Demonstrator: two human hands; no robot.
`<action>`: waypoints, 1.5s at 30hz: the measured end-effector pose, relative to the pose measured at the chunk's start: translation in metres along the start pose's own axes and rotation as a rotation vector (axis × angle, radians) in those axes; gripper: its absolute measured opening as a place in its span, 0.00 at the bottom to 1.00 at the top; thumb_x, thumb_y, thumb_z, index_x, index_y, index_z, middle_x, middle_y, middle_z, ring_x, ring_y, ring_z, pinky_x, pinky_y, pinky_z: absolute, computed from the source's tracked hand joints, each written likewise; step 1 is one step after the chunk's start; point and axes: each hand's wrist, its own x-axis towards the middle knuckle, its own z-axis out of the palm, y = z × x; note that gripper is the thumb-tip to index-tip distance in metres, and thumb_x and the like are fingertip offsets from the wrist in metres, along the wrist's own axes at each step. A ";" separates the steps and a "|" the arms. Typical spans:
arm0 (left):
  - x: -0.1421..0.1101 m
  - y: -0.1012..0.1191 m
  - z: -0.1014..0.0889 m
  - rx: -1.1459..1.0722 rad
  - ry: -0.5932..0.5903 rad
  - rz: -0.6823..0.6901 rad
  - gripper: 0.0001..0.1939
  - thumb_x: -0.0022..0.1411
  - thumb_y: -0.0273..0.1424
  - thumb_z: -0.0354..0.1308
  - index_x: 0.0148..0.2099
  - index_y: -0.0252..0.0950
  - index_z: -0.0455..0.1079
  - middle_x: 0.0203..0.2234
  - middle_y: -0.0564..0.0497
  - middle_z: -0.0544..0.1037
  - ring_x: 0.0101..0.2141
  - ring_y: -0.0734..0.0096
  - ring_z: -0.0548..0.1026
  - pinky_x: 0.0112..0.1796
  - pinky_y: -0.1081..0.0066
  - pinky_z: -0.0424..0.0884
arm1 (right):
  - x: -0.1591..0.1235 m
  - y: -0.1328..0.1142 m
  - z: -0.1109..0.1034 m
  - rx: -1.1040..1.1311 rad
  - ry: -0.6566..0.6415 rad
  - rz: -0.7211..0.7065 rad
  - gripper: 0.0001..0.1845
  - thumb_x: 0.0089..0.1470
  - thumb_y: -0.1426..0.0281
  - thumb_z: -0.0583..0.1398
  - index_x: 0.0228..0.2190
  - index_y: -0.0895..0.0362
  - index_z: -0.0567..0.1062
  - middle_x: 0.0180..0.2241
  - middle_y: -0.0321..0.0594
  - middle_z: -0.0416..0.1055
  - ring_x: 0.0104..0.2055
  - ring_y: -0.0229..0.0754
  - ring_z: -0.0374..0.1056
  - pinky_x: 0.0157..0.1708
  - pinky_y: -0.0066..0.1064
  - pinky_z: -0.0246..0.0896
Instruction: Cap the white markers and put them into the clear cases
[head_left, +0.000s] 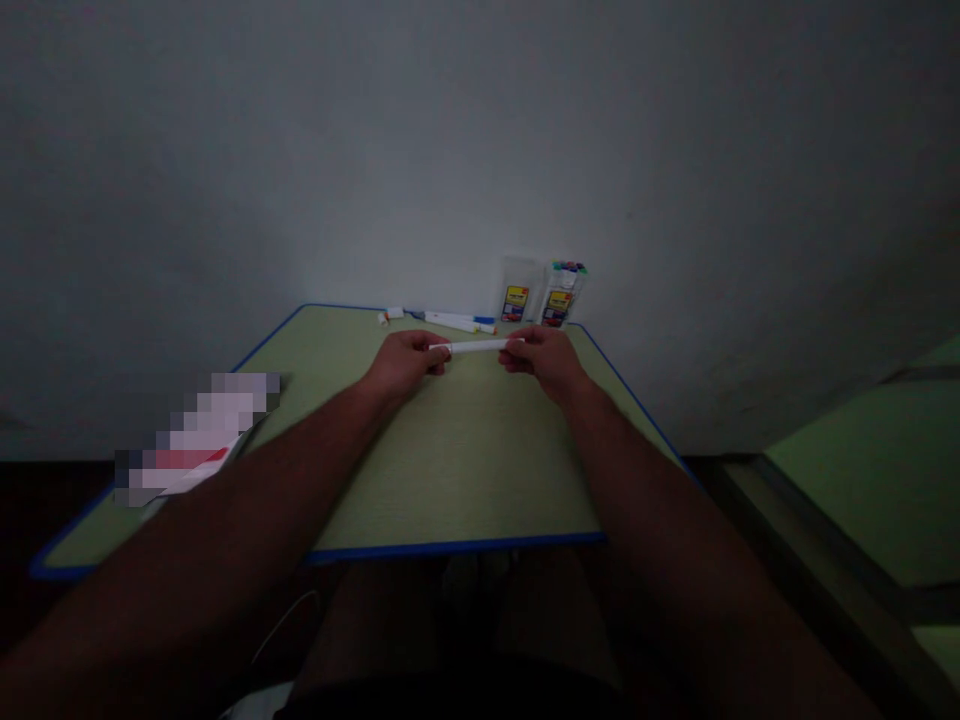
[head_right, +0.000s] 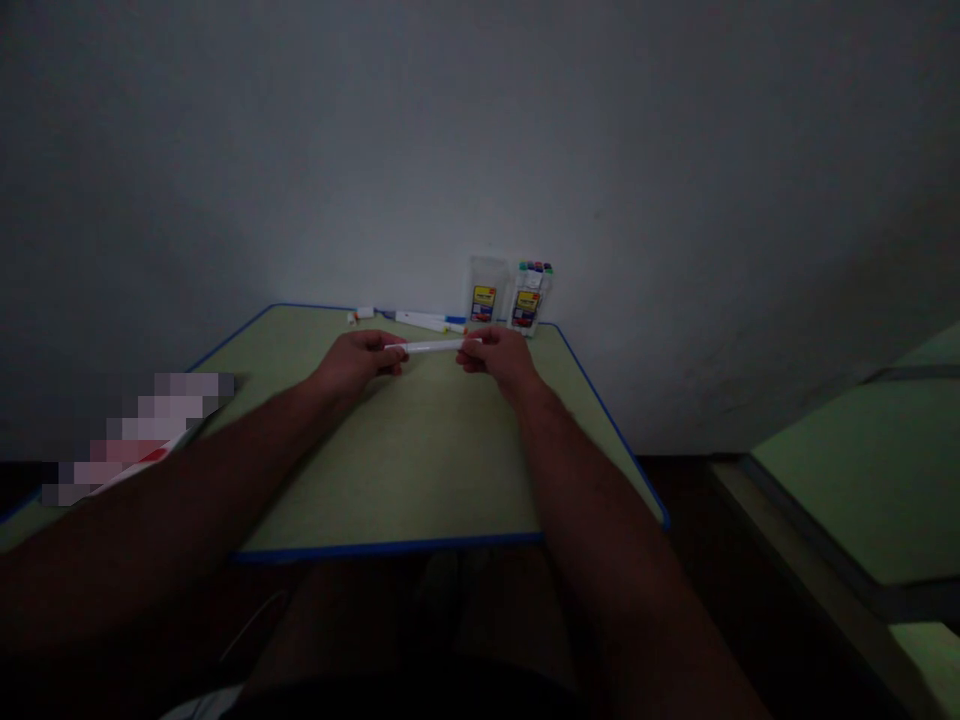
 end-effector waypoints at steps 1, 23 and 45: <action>0.000 0.000 0.000 -0.003 0.000 0.016 0.04 0.50 0.25 0.67 0.32 0.33 0.77 0.20 0.51 0.76 0.22 0.74 0.72 0.30 0.70 0.71 | 0.001 0.000 0.000 -0.009 0.003 -0.011 0.08 0.50 0.80 0.66 0.27 0.58 0.73 0.22 0.37 0.75 0.24 0.37 0.74 0.25 0.26 0.73; -0.016 0.019 0.013 0.259 0.076 0.286 0.08 0.49 0.29 0.68 0.35 0.35 0.79 0.20 0.57 0.69 0.23 0.76 0.64 0.27 0.73 0.60 | 0.003 0.019 0.007 -0.692 0.030 -0.484 0.12 0.45 0.70 0.68 0.35 0.51 0.82 0.39 0.37 0.79 0.43 0.44 0.72 0.50 0.41 0.64; -0.019 0.016 0.017 0.224 0.033 0.303 0.09 0.48 0.30 0.69 0.36 0.37 0.80 0.21 0.55 0.72 0.25 0.75 0.66 0.29 0.71 0.63 | -0.010 0.010 0.017 -0.883 -0.044 -0.636 0.08 0.48 0.72 0.68 0.34 0.50 0.83 0.36 0.37 0.79 0.39 0.44 0.69 0.45 0.37 0.62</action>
